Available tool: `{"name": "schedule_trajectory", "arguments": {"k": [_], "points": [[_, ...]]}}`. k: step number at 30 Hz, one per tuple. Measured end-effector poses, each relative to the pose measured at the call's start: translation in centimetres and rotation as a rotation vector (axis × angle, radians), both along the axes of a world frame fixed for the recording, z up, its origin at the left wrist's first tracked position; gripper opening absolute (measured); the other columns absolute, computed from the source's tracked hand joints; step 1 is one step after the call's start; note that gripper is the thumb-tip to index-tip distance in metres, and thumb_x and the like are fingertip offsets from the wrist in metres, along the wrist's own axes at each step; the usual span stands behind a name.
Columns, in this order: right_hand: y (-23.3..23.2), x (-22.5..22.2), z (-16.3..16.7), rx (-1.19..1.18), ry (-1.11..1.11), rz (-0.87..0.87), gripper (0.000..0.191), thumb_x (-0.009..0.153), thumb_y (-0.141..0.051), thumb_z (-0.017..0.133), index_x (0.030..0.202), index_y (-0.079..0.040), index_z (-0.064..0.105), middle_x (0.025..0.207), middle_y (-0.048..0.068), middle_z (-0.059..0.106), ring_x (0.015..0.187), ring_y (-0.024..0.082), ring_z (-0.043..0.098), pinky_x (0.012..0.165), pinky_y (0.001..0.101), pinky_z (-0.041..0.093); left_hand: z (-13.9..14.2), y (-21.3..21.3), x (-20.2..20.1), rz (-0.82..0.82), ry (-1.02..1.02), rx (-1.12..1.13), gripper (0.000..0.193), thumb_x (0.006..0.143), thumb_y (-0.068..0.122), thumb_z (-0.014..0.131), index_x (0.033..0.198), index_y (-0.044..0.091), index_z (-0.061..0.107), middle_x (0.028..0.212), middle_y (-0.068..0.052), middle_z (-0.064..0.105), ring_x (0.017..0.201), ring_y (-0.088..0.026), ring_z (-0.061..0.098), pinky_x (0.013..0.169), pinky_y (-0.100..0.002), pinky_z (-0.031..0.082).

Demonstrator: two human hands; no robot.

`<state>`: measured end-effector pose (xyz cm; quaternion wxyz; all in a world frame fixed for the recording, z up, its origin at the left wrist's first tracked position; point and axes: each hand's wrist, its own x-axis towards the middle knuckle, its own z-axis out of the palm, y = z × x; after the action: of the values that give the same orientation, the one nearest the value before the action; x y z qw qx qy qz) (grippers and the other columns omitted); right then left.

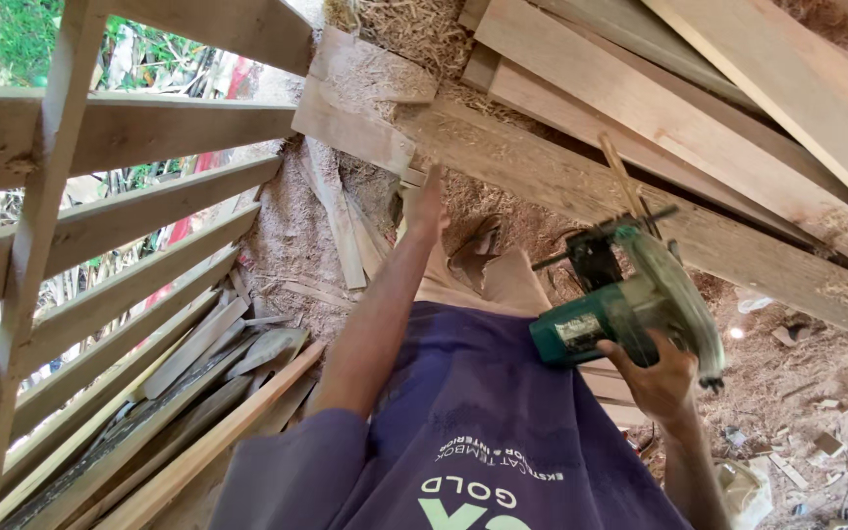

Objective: The person carries a corded circular saw through a sawdust-covered wood shed, positions wooden planks on the ground, and cuts them with the saw, adjusting and repositioning boards between cuts.

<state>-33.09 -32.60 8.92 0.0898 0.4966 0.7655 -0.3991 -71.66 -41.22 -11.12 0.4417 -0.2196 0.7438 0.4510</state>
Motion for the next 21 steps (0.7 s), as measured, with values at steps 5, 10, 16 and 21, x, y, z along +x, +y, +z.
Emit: {"name": "schedule_trajectory", "arguments": {"k": [5,10,16,21], "points": [[-1.2,4.5,-0.5,-0.094,0.148,-0.264,0.045,0.089,-0.041,0.076,0.094,0.003,0.070,0.067,0.005,0.069,0.051,0.012,0.066,0.043,0.0315,0.055,0.4,4.5,0.5,0.039,0.104,-0.476,0.058,0.092,0.023,0.072,0.128,-0.012,0.043,0.108,-0.028,0.061,0.087,-0.033,0.073,0.071,-0.038,0.063],[-2.1,4.5,1.0,-0.211,0.062,-0.456,0.047,0.086,-0.036,0.081,0.109,0.004,0.074,0.072,0.008,0.071,0.061,0.016,0.066,0.054,0.0319,0.054,3.2,-1.7,2.2,-0.665,0.615,-0.282,0.044,0.087,0.003,0.066,0.131,-0.002,0.059,0.112,-0.022,0.071,0.098,-0.034,0.072,0.082,-0.043,0.061],[-0.7,2.7,1.5,-0.167,-0.017,-0.283,0.052,0.080,-0.044,0.083,0.105,0.002,0.078,0.073,0.009,0.074,0.065,0.017,0.070,0.060,0.0347,0.057,2.8,-3.6,-2.3,-1.253,0.843,0.115,0.035,0.087,-0.001,0.073,0.121,0.007,0.069,0.123,-0.014,0.068,0.110,-0.035,0.066,0.095,-0.044,0.056],[0.7,0.9,1.5,-0.028,-0.042,-0.095,0.058,0.075,-0.049,0.086,0.104,0.001,0.077,0.074,0.013,0.075,0.065,0.020,0.073,0.064,0.0362,0.059,-0.5,-3.0,-5.2,-1.475,0.833,0.202,0.053,0.080,-0.013,0.066,0.130,0.004,0.067,0.130,-0.015,0.064,0.119,-0.035,0.060,0.104,-0.043,0.050]]}}
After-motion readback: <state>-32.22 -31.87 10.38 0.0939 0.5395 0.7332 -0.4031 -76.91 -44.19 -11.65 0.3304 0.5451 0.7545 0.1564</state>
